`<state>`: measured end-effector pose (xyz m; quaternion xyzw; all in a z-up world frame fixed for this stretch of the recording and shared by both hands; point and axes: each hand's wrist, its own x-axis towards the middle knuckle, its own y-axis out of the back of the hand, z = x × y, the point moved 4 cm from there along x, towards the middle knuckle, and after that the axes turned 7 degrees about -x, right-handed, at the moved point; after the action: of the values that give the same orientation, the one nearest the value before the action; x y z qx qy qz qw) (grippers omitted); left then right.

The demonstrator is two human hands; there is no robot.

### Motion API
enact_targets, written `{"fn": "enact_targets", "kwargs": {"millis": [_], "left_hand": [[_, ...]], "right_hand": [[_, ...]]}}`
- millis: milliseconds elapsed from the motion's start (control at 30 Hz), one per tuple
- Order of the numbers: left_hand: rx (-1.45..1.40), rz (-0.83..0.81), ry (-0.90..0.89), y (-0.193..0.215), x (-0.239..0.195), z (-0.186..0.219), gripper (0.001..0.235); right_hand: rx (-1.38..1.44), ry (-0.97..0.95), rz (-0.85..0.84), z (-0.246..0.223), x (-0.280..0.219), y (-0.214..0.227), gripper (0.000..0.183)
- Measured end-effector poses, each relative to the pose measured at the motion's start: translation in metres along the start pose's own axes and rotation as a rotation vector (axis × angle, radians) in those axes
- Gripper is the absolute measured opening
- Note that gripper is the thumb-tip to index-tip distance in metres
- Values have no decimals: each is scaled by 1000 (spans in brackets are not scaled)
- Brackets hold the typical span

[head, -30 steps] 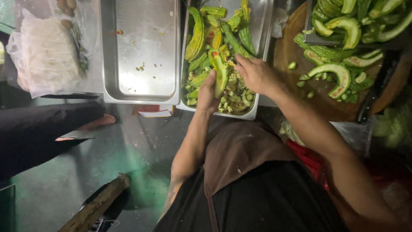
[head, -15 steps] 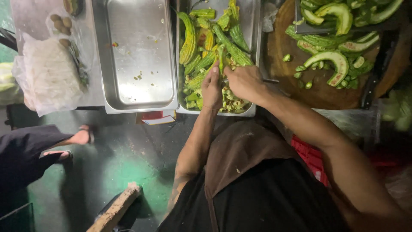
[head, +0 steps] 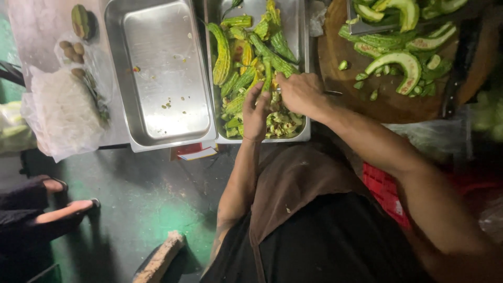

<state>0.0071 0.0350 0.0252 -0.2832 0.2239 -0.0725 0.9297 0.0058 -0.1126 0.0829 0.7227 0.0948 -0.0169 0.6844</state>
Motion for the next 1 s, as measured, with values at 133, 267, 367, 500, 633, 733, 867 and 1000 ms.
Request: {"fn": "enact_targets", "kwargs": {"millis": [133, 267, 367, 500, 633, 733, 867, 1000], "left_hand": [[190, 51, -94, -18, -9, 14, 48], [235, 100, -57, -31, -20, 27, 76], [263, 108, -53, -25, -12, 14, 76], [322, 203, -54, -9, 9, -14, 70], [80, 274, -183, -22, 13, -12, 55], [132, 223, -273, -12, 32, -21, 51], [57, 171, -340, -4, 39, -26, 50], [12, 152, -312, -8, 42, -20, 50]], "right_hand": [[53, 11, 34, -6, 1, 4, 21], [77, -14, -21, -13, 4, 7, 18], [70, -34, -47, -10, 13, -19, 21], [136, -24, -48, -14, 11, -33, 23], [187, -39, -97, -14, 9, -27, 19], [316, -50, -182, -17, 1, 1, 23], [387, -40, -187, -25, -11, 19, 24], [389, -27, -160, -23, -14, 28, 28]]}}
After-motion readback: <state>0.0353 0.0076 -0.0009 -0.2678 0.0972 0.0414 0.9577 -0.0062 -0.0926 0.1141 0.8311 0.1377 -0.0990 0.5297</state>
